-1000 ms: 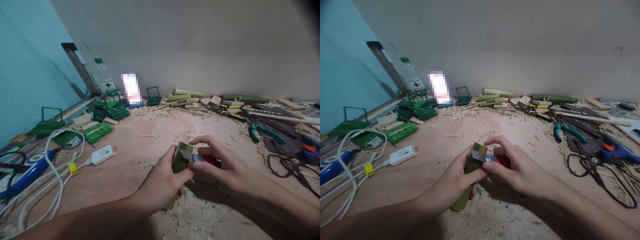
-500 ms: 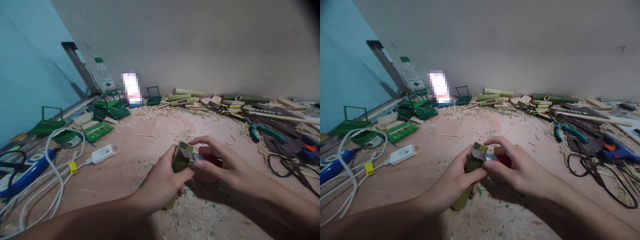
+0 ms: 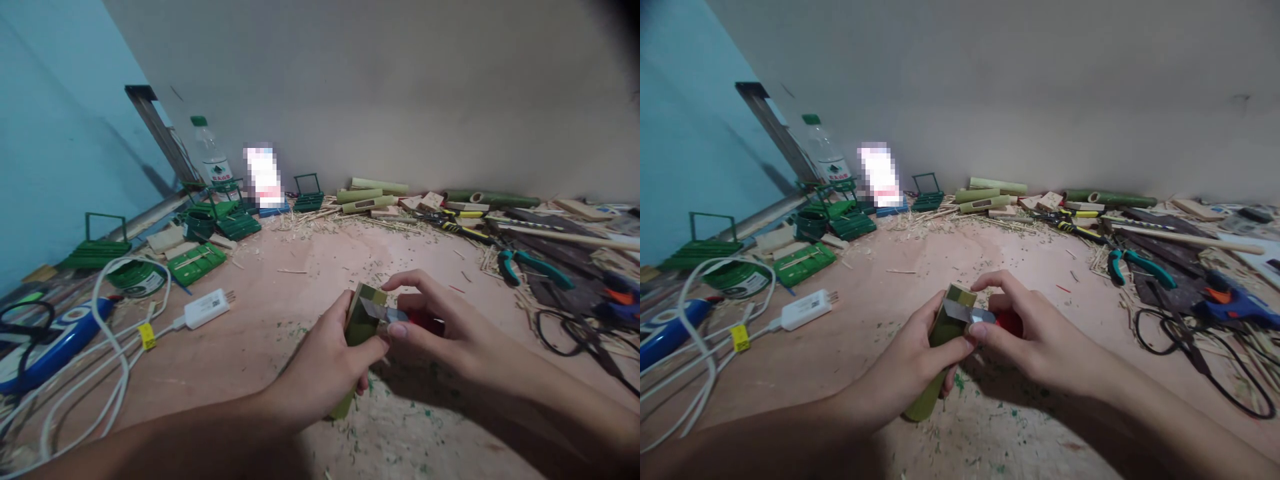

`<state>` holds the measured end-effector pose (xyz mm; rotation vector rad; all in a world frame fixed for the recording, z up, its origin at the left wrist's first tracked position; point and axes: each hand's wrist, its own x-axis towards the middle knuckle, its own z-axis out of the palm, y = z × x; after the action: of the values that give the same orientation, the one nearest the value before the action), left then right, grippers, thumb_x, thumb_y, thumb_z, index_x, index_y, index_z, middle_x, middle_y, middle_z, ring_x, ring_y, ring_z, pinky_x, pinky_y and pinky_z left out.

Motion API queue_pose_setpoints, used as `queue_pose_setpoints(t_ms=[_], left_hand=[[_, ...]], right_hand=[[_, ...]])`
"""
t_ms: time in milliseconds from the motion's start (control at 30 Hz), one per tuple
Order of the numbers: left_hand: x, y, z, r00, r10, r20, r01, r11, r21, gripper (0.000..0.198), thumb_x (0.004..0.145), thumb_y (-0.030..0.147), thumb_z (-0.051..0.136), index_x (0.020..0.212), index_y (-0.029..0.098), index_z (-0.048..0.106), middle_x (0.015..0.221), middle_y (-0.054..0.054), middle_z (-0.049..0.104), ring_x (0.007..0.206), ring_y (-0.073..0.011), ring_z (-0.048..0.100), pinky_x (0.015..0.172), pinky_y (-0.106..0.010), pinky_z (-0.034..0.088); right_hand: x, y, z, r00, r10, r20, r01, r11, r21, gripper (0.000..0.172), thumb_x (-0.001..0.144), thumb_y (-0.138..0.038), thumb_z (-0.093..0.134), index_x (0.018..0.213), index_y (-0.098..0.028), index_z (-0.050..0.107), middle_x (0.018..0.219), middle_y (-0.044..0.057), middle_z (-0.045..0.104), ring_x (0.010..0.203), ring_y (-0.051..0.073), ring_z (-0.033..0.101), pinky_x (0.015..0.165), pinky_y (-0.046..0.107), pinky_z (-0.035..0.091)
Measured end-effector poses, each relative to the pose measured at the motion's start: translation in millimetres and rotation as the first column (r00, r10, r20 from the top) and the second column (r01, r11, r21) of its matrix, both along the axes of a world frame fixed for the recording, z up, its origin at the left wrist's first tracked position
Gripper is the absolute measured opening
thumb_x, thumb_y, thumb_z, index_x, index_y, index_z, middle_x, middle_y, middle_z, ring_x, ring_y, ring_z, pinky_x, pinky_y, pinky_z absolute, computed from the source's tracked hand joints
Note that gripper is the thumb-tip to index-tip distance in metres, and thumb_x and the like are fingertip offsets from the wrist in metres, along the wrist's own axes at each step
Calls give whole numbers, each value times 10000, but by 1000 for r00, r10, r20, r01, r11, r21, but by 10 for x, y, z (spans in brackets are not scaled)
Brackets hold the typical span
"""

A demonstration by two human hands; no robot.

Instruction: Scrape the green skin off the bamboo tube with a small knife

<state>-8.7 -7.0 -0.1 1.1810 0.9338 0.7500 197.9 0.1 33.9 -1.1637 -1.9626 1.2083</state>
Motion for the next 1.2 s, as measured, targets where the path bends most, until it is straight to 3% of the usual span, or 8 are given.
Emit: queue_pose_setpoints(t_ms=[433,967,1200], left_hand=[[-7,-1,-39,1000,2,4,-2,1000,21,250,935,290,689,1149,263,563,738,68,580,485,-92,515,464,-227,437],[-1,0,-19,1000,14,8,-14,1000,8,265,922,313,707,1148,264,576,827,55,624,484,-81,521,449,-228,434],[0,8,-52,999,31,-24,-31,1000,5,294,918,330,702,1181,273,584,750,63,601,468,-100,529,431,-230,434]], right_hand=[[26,6,-14,997,68,30,-68,998,-6,277,1076,-365,547,1306,-282,417,928,10,696,686,142,543,604,259,423],[-2,2,28,999,30,-28,-32,997,-75,248,1054,-397,572,1223,-278,435,835,-18,639,665,141,461,591,251,372],[-8,8,-16,994,-9,-109,-5,992,-129,278,1040,-433,617,1199,-262,466,871,6,676,685,139,512,604,253,383]])
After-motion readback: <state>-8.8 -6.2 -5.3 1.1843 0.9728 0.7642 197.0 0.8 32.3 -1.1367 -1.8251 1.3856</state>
